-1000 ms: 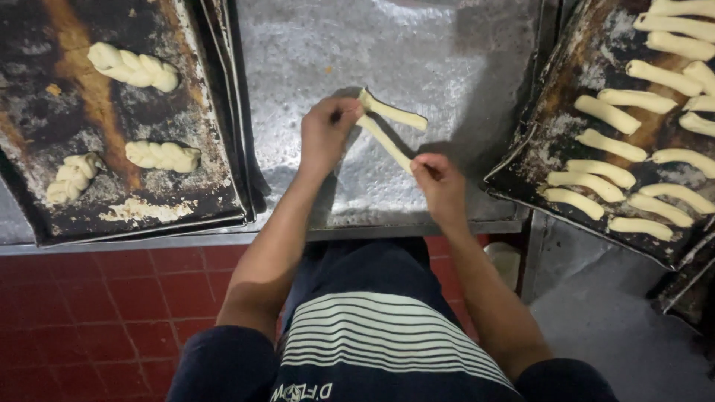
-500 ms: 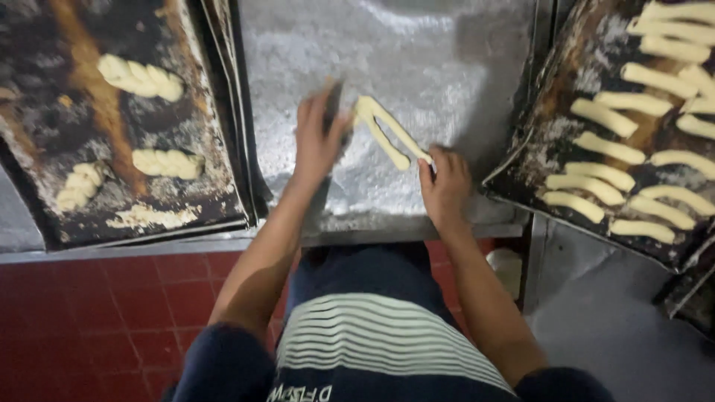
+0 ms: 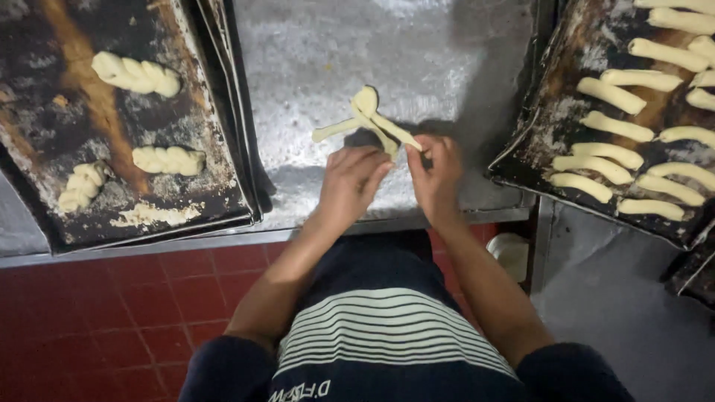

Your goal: Braiding strips of dough into a specific shape and arranging them on baking trays.

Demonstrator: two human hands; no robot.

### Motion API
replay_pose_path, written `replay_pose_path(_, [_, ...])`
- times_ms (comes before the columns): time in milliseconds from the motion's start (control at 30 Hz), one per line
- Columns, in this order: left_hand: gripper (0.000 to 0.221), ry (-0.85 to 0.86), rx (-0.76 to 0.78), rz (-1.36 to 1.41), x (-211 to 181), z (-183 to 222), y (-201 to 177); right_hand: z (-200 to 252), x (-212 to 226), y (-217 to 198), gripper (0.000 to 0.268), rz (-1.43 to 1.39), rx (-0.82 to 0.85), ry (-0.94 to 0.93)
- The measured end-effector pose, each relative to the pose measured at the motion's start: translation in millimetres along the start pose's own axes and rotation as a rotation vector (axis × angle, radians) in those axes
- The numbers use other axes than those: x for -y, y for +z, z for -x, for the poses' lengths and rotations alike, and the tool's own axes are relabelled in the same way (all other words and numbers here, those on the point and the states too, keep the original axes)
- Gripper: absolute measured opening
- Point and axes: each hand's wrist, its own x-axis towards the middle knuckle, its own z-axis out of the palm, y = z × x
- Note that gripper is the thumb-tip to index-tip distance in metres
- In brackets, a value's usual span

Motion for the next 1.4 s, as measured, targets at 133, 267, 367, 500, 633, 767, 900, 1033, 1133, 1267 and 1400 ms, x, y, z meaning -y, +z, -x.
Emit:
replay_pose_path(133, [0.055,-0.762,-0.072,0.611,13.0,2.7,1.9,8.4,36.5,2.1,0.025,-0.267,0.273,-0.075])
replay_pose_path(267, [0.037,-0.781,-0.164,0.755,42.0,-2.2,18.4,15.6,-4.8,33.0,0.024,0.022,0.1,-0.09])
replay_pose_path(367, [0.019,-0.393,-0.169,0.124,47.4,10.8,17.0,8.7,-17.5,21.7,0.018,0.103,0.12,-0.141])
replay_pose_path(500, [0.025,-0.004,-0.138,-0.37,60.3,26.1,15.3,2.8,-36.0,10.3,0.065,0.073,0.274,-0.219])
replay_pose_path(633, [0.02,-0.045,-0.132,-0.293,59.8,17.3,-11.3,22.1,-37.8,17.6,0.048,0.148,0.223,-0.164])
replay_pose_path(767, [0.014,-0.171,-0.109,-0.381,79.5,11.0,-12.8,22.8,-25.9,27.5,0.021,0.008,0.14,0.105])
replay_pose_path(900, [0.027,-0.16,0.081,0.039,58.1,36.0,41.3,28.7,13.1,20.1,0.016,-0.037,0.114,0.112])
replay_pose_path(1033, [0.016,-0.1,0.068,-0.018,53.9,33.6,20.4,39.1,43.6,26.0,0.031,0.395,0.236,-0.257])
replay_pose_path(1133, [0.038,-0.053,-0.009,-0.224,61.1,34.4,7.0,68.3,45.7,35.7,0.037,0.504,0.275,-0.315])
replay_pose_path(1267, [0.024,0.179,0.048,-0.283,86.7,54.4,39.5,88.5,-3.1,64.0,0.022,0.409,0.354,-0.288])
replay_pose_path(1400, [0.034,0.381,0.321,-0.593,32.3,71.6,5.2,66.7,9.7,35.0,0.028,0.041,0.309,0.233])
